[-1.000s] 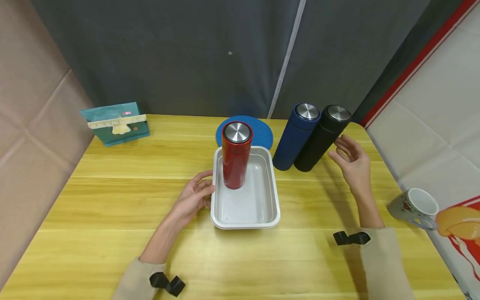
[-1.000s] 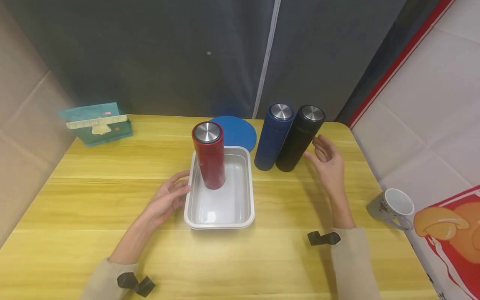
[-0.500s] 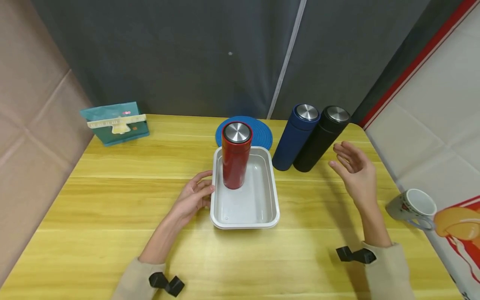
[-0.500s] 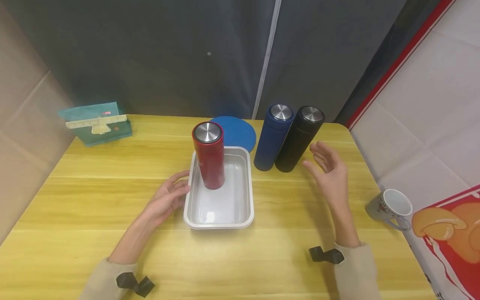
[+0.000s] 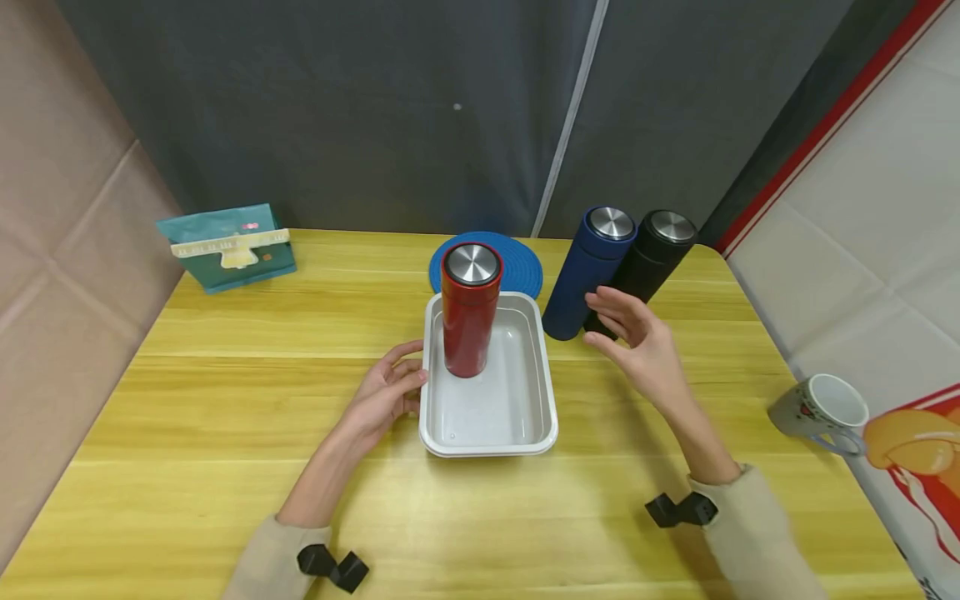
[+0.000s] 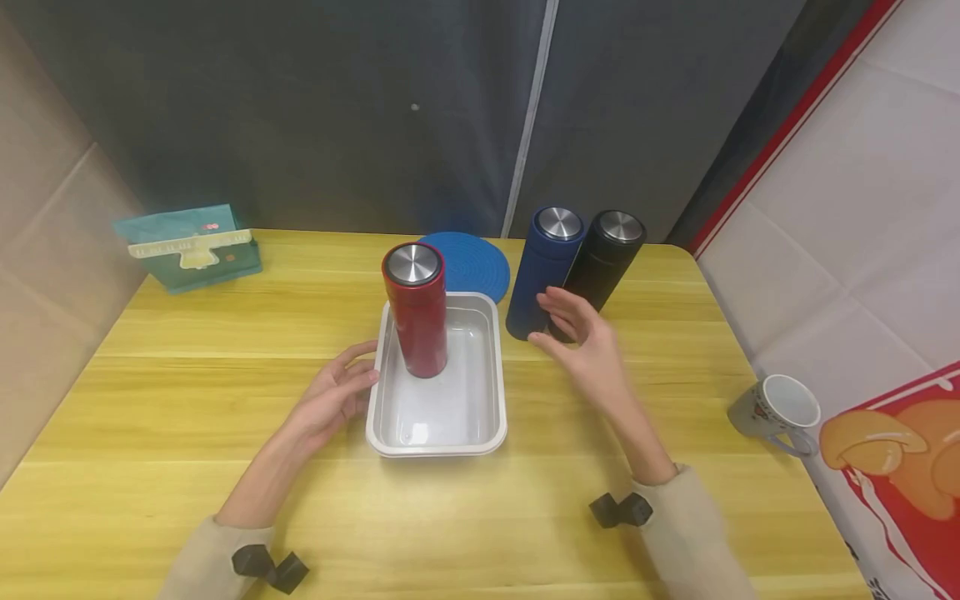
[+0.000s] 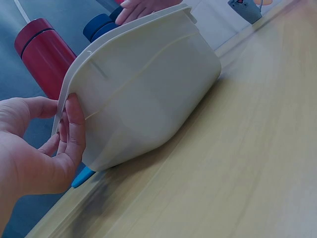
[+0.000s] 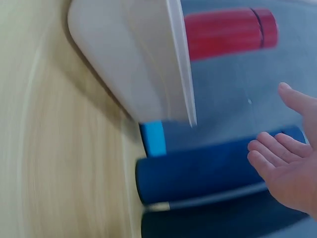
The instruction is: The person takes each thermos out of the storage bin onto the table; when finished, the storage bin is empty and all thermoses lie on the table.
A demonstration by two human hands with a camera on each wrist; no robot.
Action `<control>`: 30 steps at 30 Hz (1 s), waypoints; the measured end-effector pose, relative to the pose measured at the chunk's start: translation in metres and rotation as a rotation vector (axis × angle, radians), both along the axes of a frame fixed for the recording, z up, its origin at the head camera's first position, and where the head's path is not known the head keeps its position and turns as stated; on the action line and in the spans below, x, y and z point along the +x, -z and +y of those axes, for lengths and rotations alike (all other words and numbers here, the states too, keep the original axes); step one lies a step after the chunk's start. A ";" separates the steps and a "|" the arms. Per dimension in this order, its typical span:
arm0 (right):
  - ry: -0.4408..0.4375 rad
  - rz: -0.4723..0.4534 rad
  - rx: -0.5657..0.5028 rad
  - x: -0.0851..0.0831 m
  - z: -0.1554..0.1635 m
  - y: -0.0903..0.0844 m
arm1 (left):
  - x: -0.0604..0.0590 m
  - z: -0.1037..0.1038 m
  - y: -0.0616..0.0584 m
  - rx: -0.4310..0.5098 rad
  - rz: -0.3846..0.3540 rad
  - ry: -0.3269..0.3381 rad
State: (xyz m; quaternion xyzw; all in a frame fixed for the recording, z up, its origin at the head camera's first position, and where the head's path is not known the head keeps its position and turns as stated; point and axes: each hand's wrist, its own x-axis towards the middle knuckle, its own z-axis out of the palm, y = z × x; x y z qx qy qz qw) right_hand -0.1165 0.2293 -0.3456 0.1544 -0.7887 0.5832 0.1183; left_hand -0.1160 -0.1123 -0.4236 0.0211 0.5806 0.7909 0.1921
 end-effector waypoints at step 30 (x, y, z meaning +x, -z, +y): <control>-0.227 -0.205 0.050 -0.043 -0.111 0.002 | 0.000 0.000 -0.001 -0.004 -0.018 0.006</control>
